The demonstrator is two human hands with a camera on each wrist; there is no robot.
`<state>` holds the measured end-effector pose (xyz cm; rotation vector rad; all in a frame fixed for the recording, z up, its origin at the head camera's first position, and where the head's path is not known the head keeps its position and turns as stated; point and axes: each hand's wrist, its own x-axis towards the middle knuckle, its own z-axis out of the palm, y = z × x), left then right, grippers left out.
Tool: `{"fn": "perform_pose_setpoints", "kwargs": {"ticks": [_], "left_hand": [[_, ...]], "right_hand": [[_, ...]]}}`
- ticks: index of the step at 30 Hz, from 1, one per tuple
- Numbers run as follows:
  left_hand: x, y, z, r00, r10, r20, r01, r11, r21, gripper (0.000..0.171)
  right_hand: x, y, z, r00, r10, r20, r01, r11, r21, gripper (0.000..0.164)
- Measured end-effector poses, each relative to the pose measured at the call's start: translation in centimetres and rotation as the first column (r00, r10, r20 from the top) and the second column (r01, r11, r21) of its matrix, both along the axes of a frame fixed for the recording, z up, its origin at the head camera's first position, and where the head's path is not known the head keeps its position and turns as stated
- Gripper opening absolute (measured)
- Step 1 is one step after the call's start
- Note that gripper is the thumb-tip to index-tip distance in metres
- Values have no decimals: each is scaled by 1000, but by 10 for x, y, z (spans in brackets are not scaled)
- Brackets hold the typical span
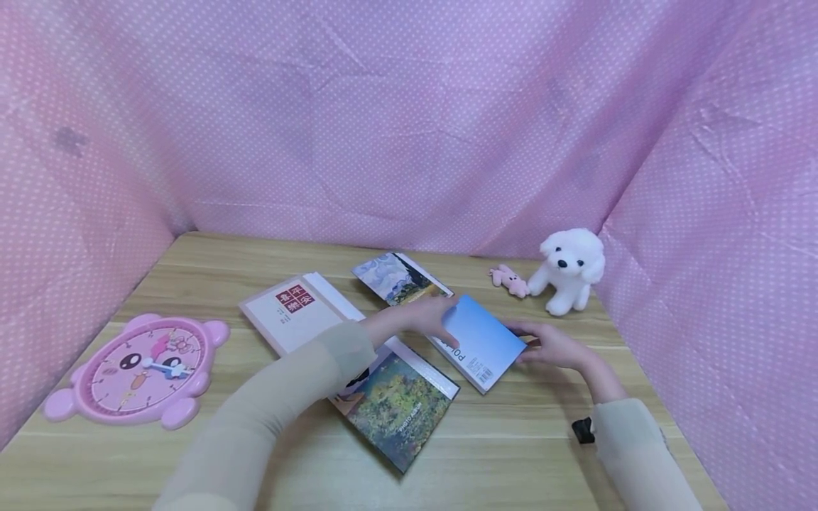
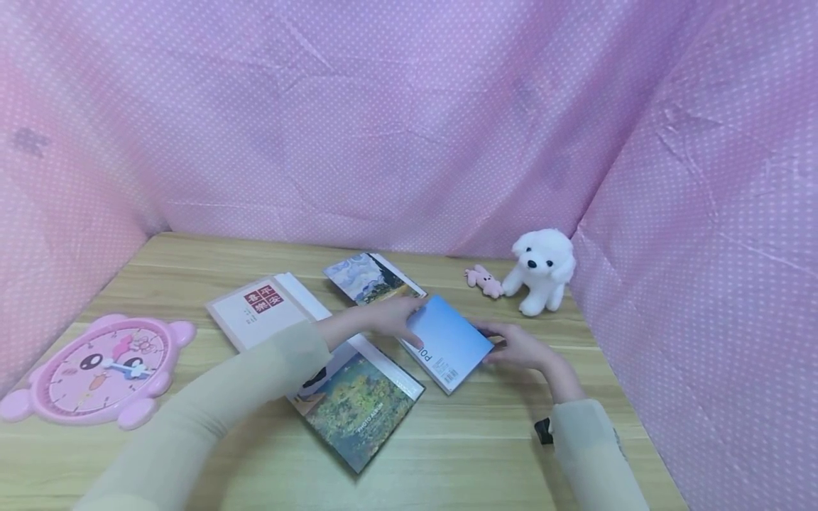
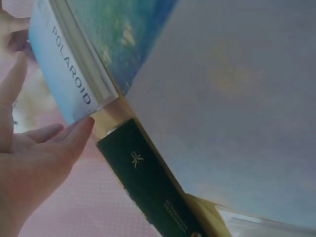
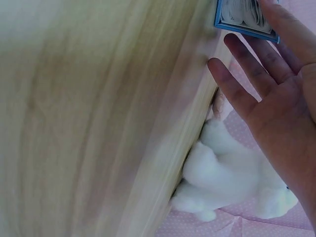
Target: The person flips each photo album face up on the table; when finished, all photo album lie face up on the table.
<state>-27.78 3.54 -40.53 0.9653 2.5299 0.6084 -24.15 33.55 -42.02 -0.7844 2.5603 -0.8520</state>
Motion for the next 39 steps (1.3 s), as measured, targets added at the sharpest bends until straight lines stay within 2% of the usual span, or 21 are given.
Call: {"fn": "perform_pose_setpoints", "kwargs": {"ticks": [3, 13, 20, 29, 35, 39], "left_hand": [[-4, 3, -1, 1000, 9, 27, -8, 1000, -5, 99], [-8, 5, -1, 989, 79, 122, -90, 992, 85, 90], [-10, 3, 1, 981, 104, 164, -139, 967, 216, 82], [-18, 6, -3, 975, 164, 148, -198, 947, 251, 78], [-17, 9, -1, 973, 198, 121, -224, 937, 269, 70], [-16, 12, 1, 973, 204, 109, -227, 932, 282, 68]], "right_hand": [[-1, 0, -1, 1000, 1, -3, -1, 1000, 3, 64], [0, 1, -2, 1000, -8, -11, 8, 1000, -14, 62], [0, 3, -2, 1000, -9, 16, 10, 995, -98, 64], [4, 4, 5, 999, -40, -2, 39, 989, -140, 67], [6, 6, 10, 998, -39, 42, 47, 977, -209, 71], [7, 4, 16, 999, -23, 37, 31, 976, -216, 73]]}}
